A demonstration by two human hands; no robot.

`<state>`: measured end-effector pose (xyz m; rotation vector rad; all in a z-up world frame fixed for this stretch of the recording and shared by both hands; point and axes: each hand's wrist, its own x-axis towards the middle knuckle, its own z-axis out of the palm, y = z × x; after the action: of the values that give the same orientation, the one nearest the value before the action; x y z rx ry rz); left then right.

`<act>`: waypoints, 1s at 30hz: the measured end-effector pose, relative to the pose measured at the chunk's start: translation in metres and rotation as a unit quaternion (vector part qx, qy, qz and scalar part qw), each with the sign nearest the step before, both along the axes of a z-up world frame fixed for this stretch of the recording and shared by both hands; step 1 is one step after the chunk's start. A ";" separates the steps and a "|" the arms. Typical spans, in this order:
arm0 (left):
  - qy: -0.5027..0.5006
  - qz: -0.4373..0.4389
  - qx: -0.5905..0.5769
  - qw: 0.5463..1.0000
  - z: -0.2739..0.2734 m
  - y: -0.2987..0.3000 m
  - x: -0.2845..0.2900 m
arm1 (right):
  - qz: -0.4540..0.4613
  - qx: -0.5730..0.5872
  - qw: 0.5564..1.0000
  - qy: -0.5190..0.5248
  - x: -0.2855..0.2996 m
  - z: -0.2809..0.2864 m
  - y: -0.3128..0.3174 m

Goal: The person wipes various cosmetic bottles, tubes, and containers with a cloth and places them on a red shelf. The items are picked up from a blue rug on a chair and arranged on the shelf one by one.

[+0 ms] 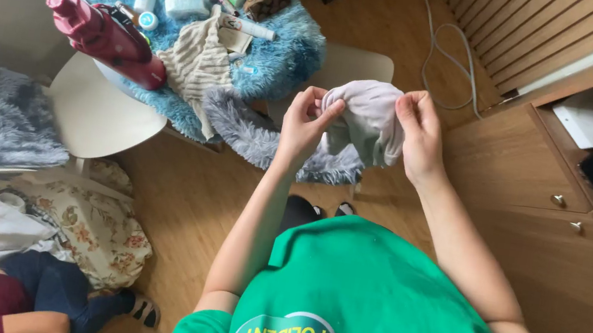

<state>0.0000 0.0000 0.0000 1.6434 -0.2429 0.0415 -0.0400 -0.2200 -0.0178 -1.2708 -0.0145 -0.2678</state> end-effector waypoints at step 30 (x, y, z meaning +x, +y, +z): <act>-0.193 -0.139 0.367 0.899 -0.212 0.145 0.355 | -0.235 0.094 0.959 0.125 0.221 -0.116 0.262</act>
<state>0.3547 0.1448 -0.2120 2.3277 -0.8820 0.0636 0.1807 0.0420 -0.1340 -1.0969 0.5261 -0.5025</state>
